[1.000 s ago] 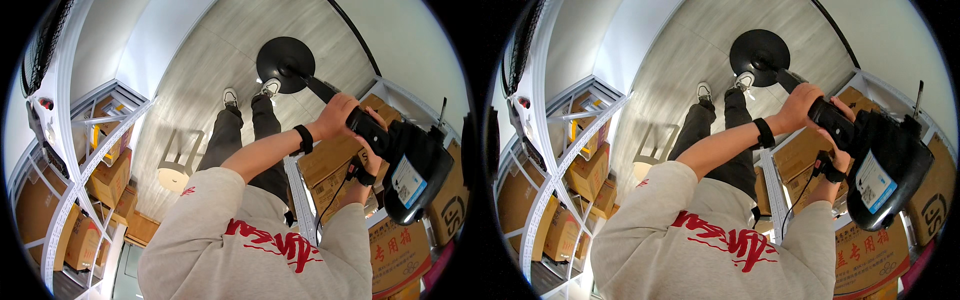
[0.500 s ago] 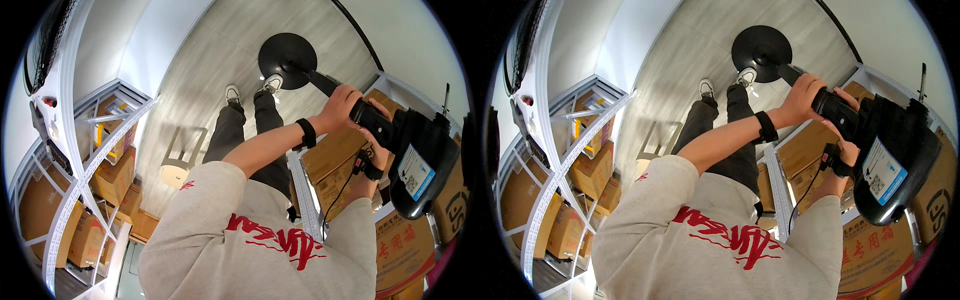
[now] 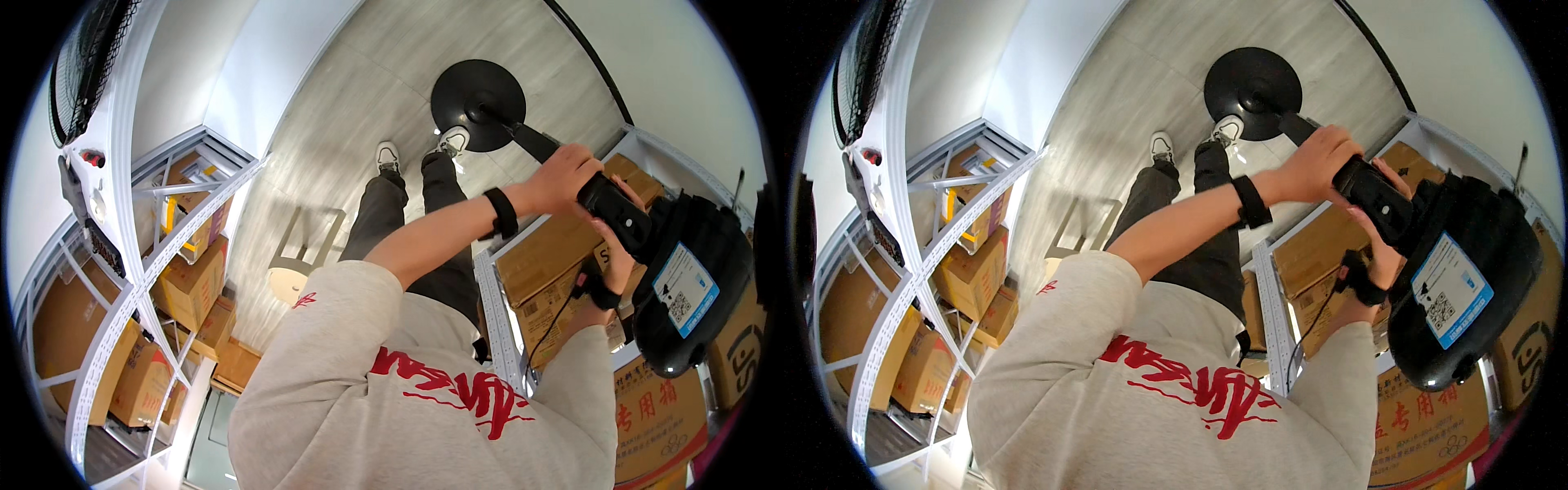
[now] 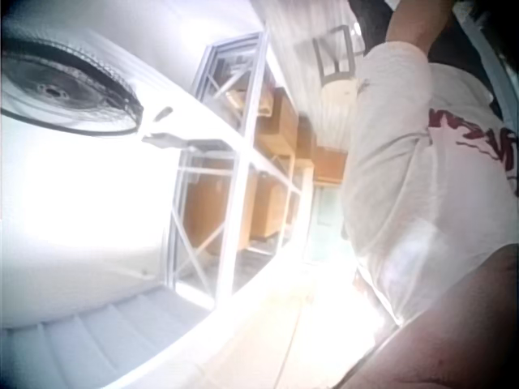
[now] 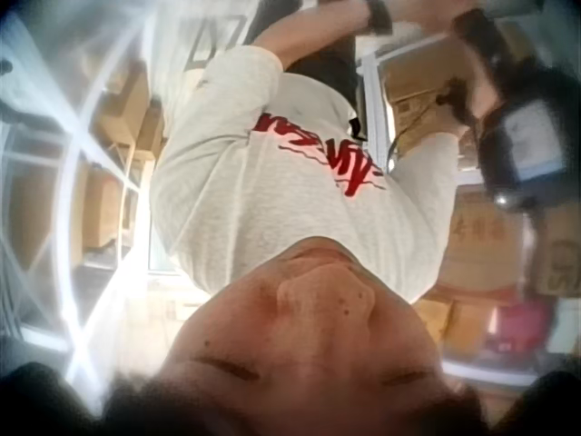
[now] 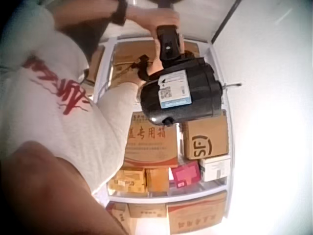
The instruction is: The person assembles a standing fan by attaching the motor housing to the base and tightening screws with a screwdriver. The person secures the fan head to the stand and adjusts the connection points.
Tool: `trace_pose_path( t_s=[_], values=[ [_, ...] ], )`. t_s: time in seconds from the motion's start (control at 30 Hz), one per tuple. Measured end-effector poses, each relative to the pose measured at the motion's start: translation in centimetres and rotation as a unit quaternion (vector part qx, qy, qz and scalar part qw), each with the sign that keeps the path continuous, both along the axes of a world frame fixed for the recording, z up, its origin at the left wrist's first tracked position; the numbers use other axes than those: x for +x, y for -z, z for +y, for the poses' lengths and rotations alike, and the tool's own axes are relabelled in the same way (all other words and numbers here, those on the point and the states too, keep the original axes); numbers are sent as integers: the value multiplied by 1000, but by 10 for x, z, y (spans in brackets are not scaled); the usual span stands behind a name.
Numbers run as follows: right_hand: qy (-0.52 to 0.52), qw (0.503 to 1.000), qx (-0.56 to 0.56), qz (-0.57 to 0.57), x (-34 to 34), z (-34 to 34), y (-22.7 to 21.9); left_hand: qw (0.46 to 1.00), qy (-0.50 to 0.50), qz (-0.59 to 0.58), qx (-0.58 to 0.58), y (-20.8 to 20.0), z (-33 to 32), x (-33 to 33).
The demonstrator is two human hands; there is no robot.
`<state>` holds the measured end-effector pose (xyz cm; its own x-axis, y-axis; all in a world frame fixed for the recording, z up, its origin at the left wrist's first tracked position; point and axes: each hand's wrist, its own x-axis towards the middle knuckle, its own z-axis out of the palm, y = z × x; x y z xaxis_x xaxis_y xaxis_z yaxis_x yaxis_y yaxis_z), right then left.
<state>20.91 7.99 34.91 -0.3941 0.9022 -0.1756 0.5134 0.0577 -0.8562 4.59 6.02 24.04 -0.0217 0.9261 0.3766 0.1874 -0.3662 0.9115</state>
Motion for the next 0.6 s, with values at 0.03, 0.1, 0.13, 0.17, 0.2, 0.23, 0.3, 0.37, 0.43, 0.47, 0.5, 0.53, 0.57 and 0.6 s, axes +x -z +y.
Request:
trace_pose_path(
  t_s=[0.03,0.1,0.13,0.17,0.2,0.23,0.3,0.37,0.43,0.47,0.5,0.53,0.57,0.6],
  values=[
    [68,997,-28,28,6,-7,13,998,64,8,9,2,14,-11],
    [173,984,35,37,2,-26,30,989,146,9,8,-4,22,-18],
    [225,971,66,42,-2,-30,35,987,161,9,4,-5,24,-19],
    [200,978,58,22,-4,-29,26,985,175,10,-1,-6,25,-19],
    [134,990,46,23,2,-22,21,994,112,3,9,-6,20,-15],
    [73,997,33,22,14,-14,17,998,55,-7,19,-3,9,-5],
    [-19,999,-7,34,10,-3,1,997,-66,-37,10,-6,-12,14],
    [-68,997,0,29,13,5,4,996,-86,-26,2,-8,-15,14],
    [-43,999,-9,6,4,2,-6,999,-39,-15,-5,-10,-10,9],
    [16,999,10,32,10,-3,-2,1000,20,-10,-4,-13,3,0],
    [75,995,30,58,19,-15,6,997,79,-4,-4,-19,15,-5],
    [128,987,47,82,23,-21,6,997,73,-12,27,-35,28,-5],
    [233,965,50,111,24,-28,-10,996,68,-19,58,-58,38,5],
    [331,933,55,134,23,-34,-33,994,57,-31,89,-79,42,13]
  ],
)
